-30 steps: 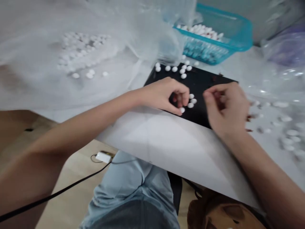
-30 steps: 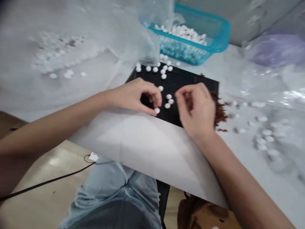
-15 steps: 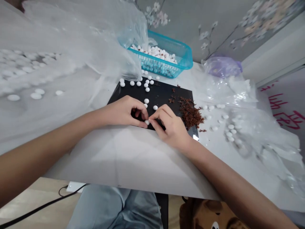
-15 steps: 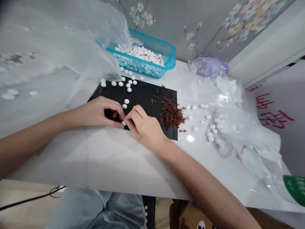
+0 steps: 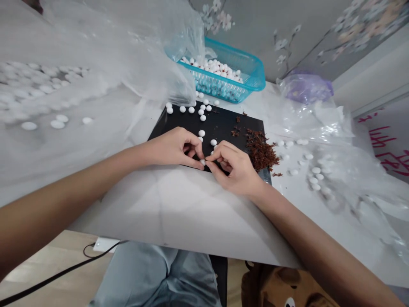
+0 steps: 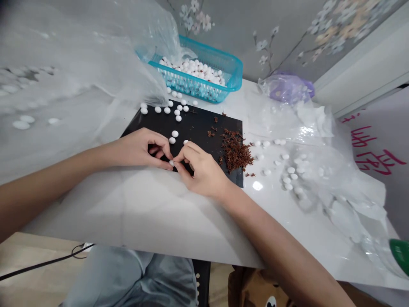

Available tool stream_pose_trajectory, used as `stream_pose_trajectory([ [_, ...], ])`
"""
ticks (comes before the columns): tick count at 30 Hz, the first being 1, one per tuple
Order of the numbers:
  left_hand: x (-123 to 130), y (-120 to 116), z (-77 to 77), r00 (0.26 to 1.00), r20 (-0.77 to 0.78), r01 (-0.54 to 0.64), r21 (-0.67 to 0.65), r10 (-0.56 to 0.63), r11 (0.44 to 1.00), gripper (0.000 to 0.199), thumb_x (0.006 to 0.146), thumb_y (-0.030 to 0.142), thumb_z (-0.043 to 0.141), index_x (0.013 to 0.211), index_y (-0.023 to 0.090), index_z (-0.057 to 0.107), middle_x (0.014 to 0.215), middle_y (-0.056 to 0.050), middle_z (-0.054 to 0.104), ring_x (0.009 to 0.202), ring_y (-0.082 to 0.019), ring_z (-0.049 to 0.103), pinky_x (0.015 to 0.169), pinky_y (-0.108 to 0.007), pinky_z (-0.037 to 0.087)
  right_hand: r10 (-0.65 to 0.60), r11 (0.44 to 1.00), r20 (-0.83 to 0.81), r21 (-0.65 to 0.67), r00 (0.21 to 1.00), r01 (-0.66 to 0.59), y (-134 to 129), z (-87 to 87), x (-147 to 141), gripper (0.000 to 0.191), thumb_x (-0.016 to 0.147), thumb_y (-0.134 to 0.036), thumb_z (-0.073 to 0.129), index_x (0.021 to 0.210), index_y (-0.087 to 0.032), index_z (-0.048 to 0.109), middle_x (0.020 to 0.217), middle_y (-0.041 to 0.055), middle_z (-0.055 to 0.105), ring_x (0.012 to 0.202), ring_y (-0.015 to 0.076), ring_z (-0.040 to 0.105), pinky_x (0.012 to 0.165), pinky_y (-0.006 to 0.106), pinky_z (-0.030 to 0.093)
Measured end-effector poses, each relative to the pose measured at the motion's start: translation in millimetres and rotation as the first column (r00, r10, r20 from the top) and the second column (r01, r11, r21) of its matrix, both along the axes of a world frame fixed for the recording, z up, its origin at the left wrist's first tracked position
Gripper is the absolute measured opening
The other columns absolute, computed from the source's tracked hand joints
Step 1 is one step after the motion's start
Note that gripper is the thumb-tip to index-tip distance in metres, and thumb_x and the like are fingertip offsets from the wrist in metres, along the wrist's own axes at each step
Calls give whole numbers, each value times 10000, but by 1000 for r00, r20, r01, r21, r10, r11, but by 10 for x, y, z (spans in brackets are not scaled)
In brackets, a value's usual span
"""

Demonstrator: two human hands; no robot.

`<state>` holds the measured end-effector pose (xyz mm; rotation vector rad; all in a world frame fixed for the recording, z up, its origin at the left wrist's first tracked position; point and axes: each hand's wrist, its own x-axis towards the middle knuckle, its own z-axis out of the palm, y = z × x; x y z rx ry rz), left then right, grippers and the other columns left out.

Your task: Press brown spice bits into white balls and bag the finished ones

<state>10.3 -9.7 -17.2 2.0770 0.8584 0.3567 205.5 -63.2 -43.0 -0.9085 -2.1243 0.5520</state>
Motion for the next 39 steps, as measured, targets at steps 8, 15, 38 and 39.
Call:
stream_pose_trajectory([
  [8, -3, 3, -8, 1000, 13, -20, -12, 20, 1000, 180, 612, 320, 740, 643, 159, 664, 518, 51, 462, 472, -68, 388, 458, -224, 284, 8, 1000, -83, 18, 997, -7, -11, 2, 2, 76, 800, -124, 561, 746, -175, 577, 700, 1, 500, 527, 65, 410, 423, 211, 316],
  [15, 8, -7, -10, 1000, 19, -20, -13, 21, 1000, 183, 618, 328, 737, 662, 164, 669, 511, 59, 439, 471, -65, 374, 452, -218, 274, 3, 996, -17, 91, 1000, -1, -10, -21, 8, 108, 838, -122, 513, 805, -193, 587, 720, 15, 542, 648, 109, 523, 502, 239, 396],
  [38, 4, 8, -30, 1000, 20, -22, -23, 23, 999, 182, 623, 338, 724, 660, 167, 673, 500, 52, 445, 469, -69, 382, 457, -225, 279, 71, 997, -119, -26, 990, -74, -5, 11, 13, 57, 791, -143, 580, 773, -163, 631, 678, 0, 525, 474, 50, 339, 414, 214, 288],
  [39, 3, 8, -31, 1000, 18, -21, -23, 21, 1000, 187, 626, 341, 723, 665, 165, 675, 501, 53, 444, 470, -67, 380, 456, -221, 279, 74, 996, -117, -41, 990, -79, -4, 13, 18, 54, 793, -146, 578, 783, -162, 629, 685, 3, 527, 484, 53, 345, 418, 214, 287],
])
